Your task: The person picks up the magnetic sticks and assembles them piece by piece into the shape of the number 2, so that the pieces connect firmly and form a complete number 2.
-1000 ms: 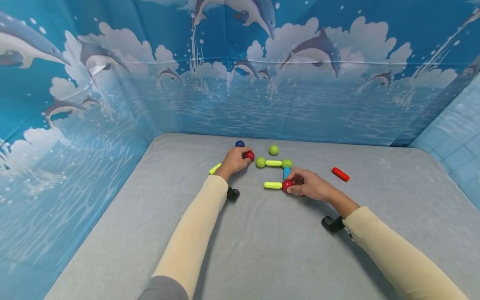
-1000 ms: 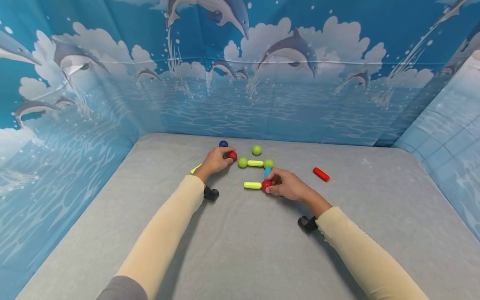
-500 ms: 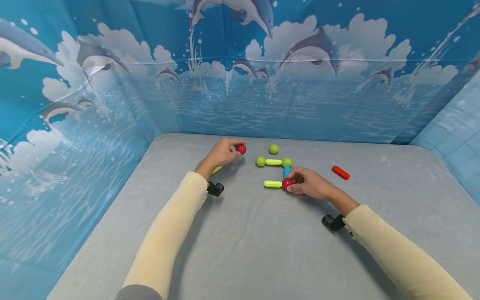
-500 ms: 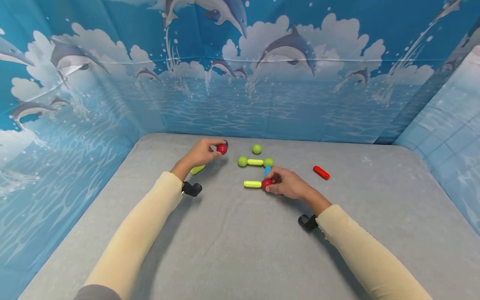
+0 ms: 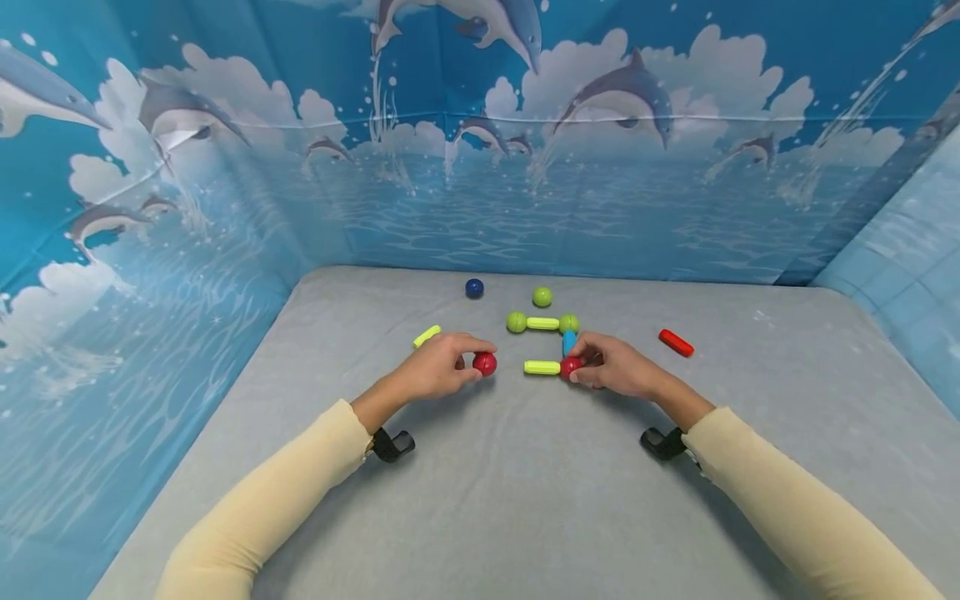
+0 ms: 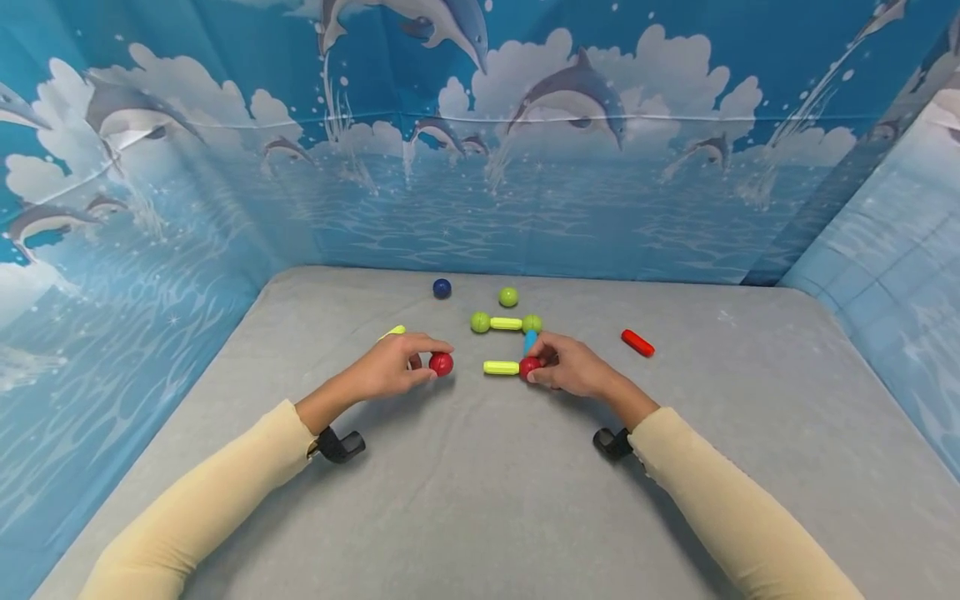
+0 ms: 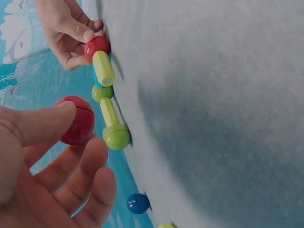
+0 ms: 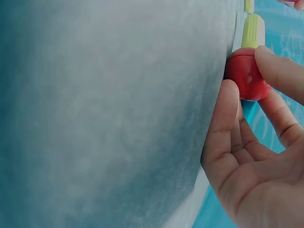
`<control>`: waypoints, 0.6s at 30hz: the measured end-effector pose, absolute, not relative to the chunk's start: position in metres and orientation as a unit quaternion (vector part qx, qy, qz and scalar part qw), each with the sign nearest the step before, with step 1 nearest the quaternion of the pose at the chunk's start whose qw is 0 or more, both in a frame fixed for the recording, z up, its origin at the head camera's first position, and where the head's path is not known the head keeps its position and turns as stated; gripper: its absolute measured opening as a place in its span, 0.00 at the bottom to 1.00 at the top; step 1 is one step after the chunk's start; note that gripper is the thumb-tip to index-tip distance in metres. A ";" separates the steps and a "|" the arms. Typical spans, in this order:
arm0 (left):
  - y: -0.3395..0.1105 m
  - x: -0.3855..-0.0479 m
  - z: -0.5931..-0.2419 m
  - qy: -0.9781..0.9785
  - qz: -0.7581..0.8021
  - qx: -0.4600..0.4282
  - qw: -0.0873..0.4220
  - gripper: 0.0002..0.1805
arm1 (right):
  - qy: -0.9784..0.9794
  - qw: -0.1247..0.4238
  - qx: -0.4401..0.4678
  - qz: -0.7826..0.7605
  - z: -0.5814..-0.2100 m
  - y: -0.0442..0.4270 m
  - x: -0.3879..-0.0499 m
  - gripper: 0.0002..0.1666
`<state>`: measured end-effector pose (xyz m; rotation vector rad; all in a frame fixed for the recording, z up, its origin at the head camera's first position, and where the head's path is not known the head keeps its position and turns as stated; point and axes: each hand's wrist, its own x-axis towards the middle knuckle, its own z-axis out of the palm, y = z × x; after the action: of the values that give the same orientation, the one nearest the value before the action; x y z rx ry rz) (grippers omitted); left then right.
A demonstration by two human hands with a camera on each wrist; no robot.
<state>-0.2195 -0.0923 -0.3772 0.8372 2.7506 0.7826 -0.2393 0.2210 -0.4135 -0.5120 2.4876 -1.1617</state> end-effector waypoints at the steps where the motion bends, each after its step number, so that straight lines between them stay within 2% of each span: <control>1: -0.092 -0.219 -0.378 0.919 0.268 0.278 0.079 0.25 | 0.877 0.173 -0.181 -0.410 -0.413 0.222 -0.238 0.14; 7: -0.083 -0.219 -0.385 0.912 0.283 0.280 0.095 0.25 | 0.880 0.174 -0.170 -0.407 -0.415 0.230 -0.232 0.14; 18: -0.081 -0.224 -0.393 0.918 0.279 0.266 0.094 0.23 | 0.877 0.173 -0.179 -0.412 -0.412 0.221 -0.238 0.14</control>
<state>-0.2241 -0.0813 -0.3929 0.7888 2.7234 0.8286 -0.2380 0.2208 -0.4124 -0.5084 2.4869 -1.1687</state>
